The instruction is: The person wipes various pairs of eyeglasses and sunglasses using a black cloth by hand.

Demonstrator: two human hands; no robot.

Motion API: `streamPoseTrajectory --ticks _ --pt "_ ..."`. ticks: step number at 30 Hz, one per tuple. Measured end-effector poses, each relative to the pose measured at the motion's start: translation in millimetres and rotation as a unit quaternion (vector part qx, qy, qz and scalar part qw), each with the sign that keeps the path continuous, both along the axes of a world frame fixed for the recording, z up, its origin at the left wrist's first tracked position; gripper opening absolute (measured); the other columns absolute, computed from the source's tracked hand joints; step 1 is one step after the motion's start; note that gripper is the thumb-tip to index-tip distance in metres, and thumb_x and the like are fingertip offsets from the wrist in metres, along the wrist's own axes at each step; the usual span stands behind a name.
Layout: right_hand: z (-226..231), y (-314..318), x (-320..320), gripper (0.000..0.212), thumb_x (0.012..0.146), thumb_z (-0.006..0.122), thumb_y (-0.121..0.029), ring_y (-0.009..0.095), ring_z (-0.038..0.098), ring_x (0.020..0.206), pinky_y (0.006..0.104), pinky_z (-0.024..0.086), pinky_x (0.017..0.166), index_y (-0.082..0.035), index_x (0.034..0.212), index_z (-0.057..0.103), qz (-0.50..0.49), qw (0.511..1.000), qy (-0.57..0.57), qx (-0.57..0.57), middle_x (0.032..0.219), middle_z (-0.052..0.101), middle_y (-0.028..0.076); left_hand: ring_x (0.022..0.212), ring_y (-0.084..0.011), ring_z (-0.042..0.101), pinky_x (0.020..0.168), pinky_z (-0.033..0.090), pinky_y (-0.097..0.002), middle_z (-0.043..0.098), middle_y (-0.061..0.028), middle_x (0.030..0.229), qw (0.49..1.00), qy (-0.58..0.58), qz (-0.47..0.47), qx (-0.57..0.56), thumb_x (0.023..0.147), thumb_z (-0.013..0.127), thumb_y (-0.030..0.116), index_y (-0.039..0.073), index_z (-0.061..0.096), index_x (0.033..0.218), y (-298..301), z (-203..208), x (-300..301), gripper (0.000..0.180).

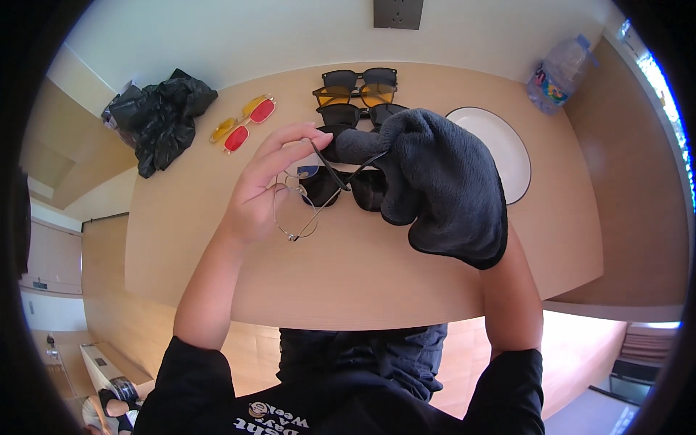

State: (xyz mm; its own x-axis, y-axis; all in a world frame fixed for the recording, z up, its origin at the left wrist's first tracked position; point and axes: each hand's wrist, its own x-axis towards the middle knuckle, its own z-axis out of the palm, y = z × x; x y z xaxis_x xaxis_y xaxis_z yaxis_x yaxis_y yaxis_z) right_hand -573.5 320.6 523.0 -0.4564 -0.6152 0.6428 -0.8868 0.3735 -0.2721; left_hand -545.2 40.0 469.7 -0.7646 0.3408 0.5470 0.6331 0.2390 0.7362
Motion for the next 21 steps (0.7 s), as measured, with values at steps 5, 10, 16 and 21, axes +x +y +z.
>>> streamPoseTrajectory --ticks 5,10,16,21 --pt "-6.3 3.0 5.7 0.059 0.050 0.069 0.006 0.029 0.065 0.074 0.0316 0.053 0.070 -0.001 0.109 0.070 -0.005 0.991 -0.134 -0.023 0.092 0.063 0.009 0.144 -0.0302 0.050 0.126 0.030 -0.0414 0.060 -0.0154 0.146 0.996 -0.027 0.018 -0.080 0.069 0.044 -0.007 -0.003 0.068 0.137 -12.1 11.3 2.8 0.073" --pt "-4.6 1.6 0.3 0.063 0.051 0.066 0.009 0.019 0.061 0.066 0.0272 0.052 0.070 -0.001 0.113 0.069 -0.013 1.000 -0.019 0.007 0.092 0.061 0.006 0.146 -0.0291 0.049 0.127 0.030 -0.0421 0.062 -0.0165 0.147 0.996 -0.092 0.010 -0.008 0.071 0.046 0.003 -0.005 0.069 0.135 -25.0 6.1 -1.9 0.069" --pt "-2.4 4.5 -1.5 0.058 0.050 0.067 0.009 0.028 0.061 0.075 0.0313 0.052 0.071 -0.004 0.107 0.067 -0.071 0.997 0.008 -0.027 0.091 0.060 0.007 0.141 -0.0276 0.053 0.123 0.036 -0.0417 0.061 -0.0158 0.150 0.981 -0.162 0.003 0.105 0.075 0.045 0.006 -0.004 0.061 0.145 -23.7 0.0 -5.8 0.073" --pt "-0.7 5.6 -5.6 0.056 0.051 0.068 0.011 0.031 0.062 0.079 0.0332 0.052 0.071 -0.004 0.105 0.065 -0.037 0.998 0.033 -0.028 0.096 0.067 0.009 0.133 -0.0254 0.059 0.118 0.041 -0.0401 0.061 -0.0149 0.149 0.918 -0.266 0.012 0.293 0.105 0.042 0.021 -0.003 0.053 0.153 -18.8 2.2 -7.7 0.055"
